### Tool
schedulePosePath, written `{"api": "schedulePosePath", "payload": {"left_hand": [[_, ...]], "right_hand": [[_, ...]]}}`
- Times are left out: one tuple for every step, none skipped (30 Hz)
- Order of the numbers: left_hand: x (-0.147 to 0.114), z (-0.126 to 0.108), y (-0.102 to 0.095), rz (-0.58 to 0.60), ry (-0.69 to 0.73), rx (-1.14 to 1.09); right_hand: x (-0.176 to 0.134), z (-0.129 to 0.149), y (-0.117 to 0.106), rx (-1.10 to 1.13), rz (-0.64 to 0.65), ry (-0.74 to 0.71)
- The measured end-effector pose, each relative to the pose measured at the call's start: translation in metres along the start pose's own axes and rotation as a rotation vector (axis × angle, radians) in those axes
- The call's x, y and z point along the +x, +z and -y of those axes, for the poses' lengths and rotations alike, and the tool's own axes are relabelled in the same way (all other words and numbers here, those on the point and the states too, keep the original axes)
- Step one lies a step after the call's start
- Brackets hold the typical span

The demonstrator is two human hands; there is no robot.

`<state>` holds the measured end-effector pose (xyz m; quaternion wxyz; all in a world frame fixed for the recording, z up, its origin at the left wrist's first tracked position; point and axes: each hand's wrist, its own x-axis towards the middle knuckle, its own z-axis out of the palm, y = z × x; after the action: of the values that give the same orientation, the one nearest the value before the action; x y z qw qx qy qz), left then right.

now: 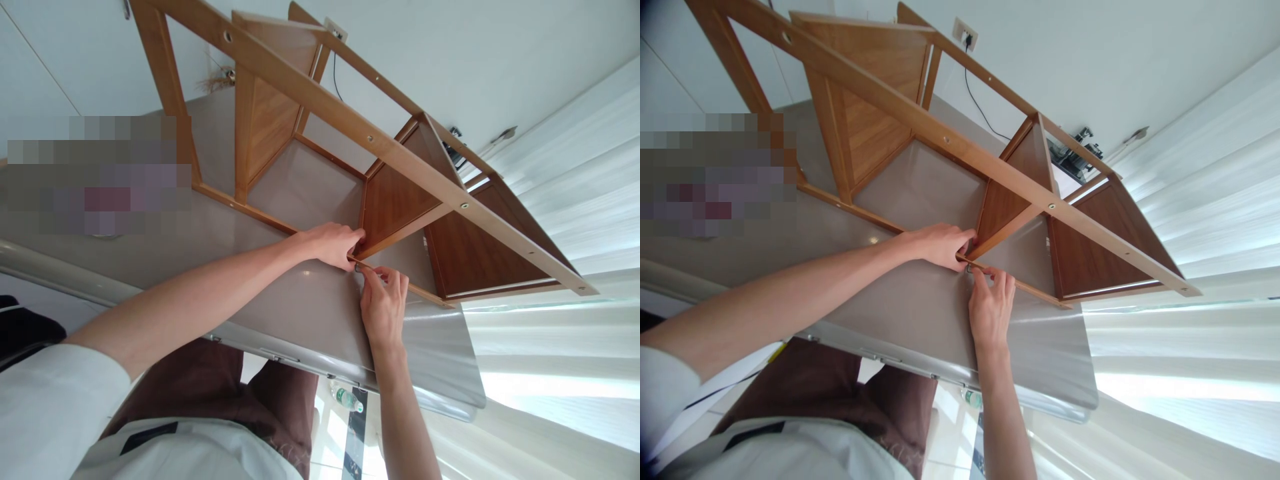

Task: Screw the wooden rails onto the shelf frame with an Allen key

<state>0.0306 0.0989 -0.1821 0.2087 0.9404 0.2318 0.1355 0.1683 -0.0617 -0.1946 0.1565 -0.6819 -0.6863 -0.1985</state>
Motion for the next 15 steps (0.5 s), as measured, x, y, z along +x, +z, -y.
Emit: {"api": "schedulePosePath", "payload": {"left_hand": [[-0.0002,-0.0004,-0.0001,0.000,-0.004,0.004],[-0.0004,-0.0008,-0.0003,0.001,-0.007,0.005],[-0.0005,-0.0012,-0.0006,0.001,-0.009,0.006],[-0.0007,-0.0016,-0.0010,0.002,-0.008,0.003],[-0.0009,-0.0020,-0.0014,0.005,-0.007,0.000],[-0.0010,-0.0022,-0.0018,0.006,-0.006,-0.004],[-0.0012,-0.0023,-0.0022,0.005,-0.005,-0.004],[-0.0013,-0.0024,-0.0026,0.004,-0.001,-0.004],[-0.0015,-0.0024,-0.0030,0.000,0.003,-0.004],[-0.0017,-0.0023,-0.0032,-0.002,0.009,-0.004],[-0.0018,-0.0022,-0.0034,-0.004,0.015,-0.005],[-0.0021,-0.0021,-0.0034,-0.005,0.019,-0.007],[-0.0022,-0.0020,-0.0034,-0.003,0.019,-0.008],[-0.0024,-0.0020,-0.0034,-0.001,0.016,-0.009],[-0.0025,-0.0021,-0.0034,0.001,0.011,-0.009]], "right_hand": [[-0.0001,0.0006,0.0000,-0.013,-0.003,-0.003],[-0.0002,0.0012,0.0001,-0.027,-0.005,-0.009],[-0.0004,0.0019,0.0001,-0.042,-0.006,-0.017],[-0.0005,0.0026,0.0002,-0.054,-0.007,-0.026],[-0.0007,0.0031,0.0003,-0.063,-0.008,-0.036],[-0.0008,0.0035,0.0004,-0.066,-0.010,-0.044],[-0.0009,0.0037,0.0005,-0.065,-0.013,-0.048],[-0.0011,0.0036,0.0006,-0.058,-0.016,-0.046],[-0.0012,0.0032,0.0006,-0.047,-0.018,-0.041],[-0.0013,0.0027,0.0006,-0.033,-0.019,-0.032],[-0.0013,0.0022,0.0007,-0.016,-0.018,-0.022],[-0.0014,0.0016,0.0008,0.001,-0.018,-0.013],[-0.0014,0.0011,0.0009,0.015,-0.019,-0.007],[-0.0014,0.0009,0.0011,0.024,-0.023,-0.005],[-0.0014,0.0010,0.0013,0.028,-0.029,-0.005]]}}
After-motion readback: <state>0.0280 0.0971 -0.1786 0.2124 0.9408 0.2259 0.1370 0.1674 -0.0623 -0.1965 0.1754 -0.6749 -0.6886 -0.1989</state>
